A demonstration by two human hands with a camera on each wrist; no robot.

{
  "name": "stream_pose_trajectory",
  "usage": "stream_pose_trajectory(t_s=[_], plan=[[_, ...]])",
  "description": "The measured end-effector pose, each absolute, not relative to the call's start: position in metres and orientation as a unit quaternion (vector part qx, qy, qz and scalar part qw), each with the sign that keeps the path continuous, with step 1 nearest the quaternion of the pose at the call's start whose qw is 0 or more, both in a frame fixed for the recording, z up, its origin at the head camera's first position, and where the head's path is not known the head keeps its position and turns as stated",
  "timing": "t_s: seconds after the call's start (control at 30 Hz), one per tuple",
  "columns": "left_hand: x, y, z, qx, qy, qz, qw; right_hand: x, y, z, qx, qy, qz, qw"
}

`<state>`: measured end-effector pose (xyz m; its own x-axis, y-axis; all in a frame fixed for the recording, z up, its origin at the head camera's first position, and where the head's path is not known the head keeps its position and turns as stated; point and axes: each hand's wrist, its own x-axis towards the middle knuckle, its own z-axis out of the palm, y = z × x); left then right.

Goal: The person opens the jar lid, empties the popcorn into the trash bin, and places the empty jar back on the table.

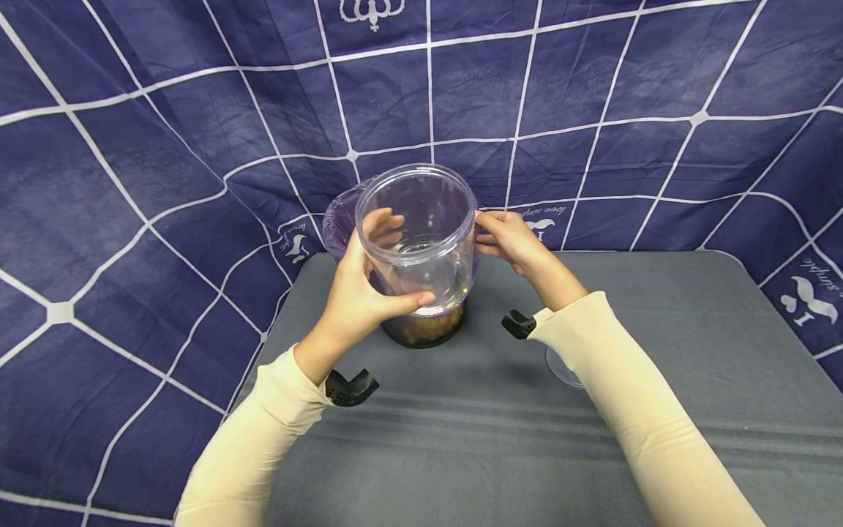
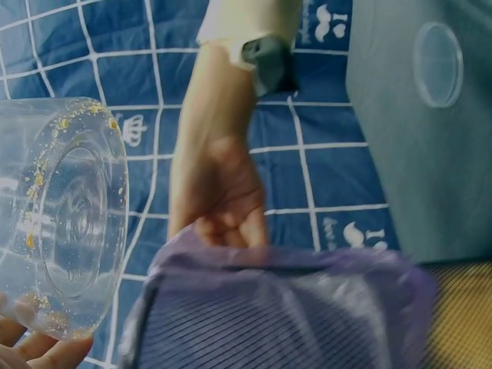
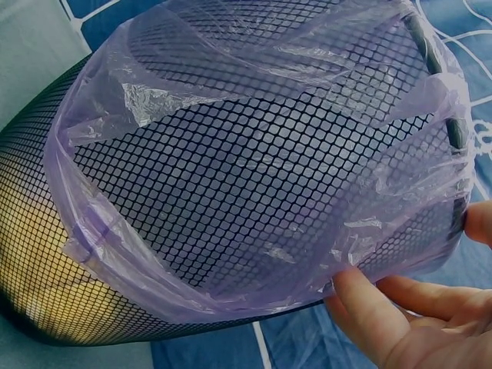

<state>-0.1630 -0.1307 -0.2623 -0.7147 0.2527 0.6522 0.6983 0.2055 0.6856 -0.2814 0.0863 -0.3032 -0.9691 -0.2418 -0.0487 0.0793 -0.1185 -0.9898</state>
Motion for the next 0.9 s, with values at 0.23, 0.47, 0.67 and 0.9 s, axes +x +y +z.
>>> stream_pose_trajectory(t_s=[0.23, 0.47, 0.67, 0.9], plan=[[-0.139, -0.12, -0.272, -0.295, -0.766, -0.55, 0.156, -0.281, 0.087, -0.305, -0.059, 0.65, -0.75, 0.103], [-0.128, -0.11, -0.286, -0.297, -0.771, -0.547, 0.136, -0.283, 0.087, -0.304, -0.041, 0.685, -0.72, 0.107], [-0.127, -0.106, -0.307, -0.308, -0.773, -0.536, 0.138, -0.284, 0.086, -0.303, -0.04, 0.682, -0.722, 0.111], [-0.125, -0.104, -0.327, -0.307, -0.781, -0.531, 0.116, -0.283, 0.087, -0.304, -0.059, 0.672, -0.73, 0.108]])
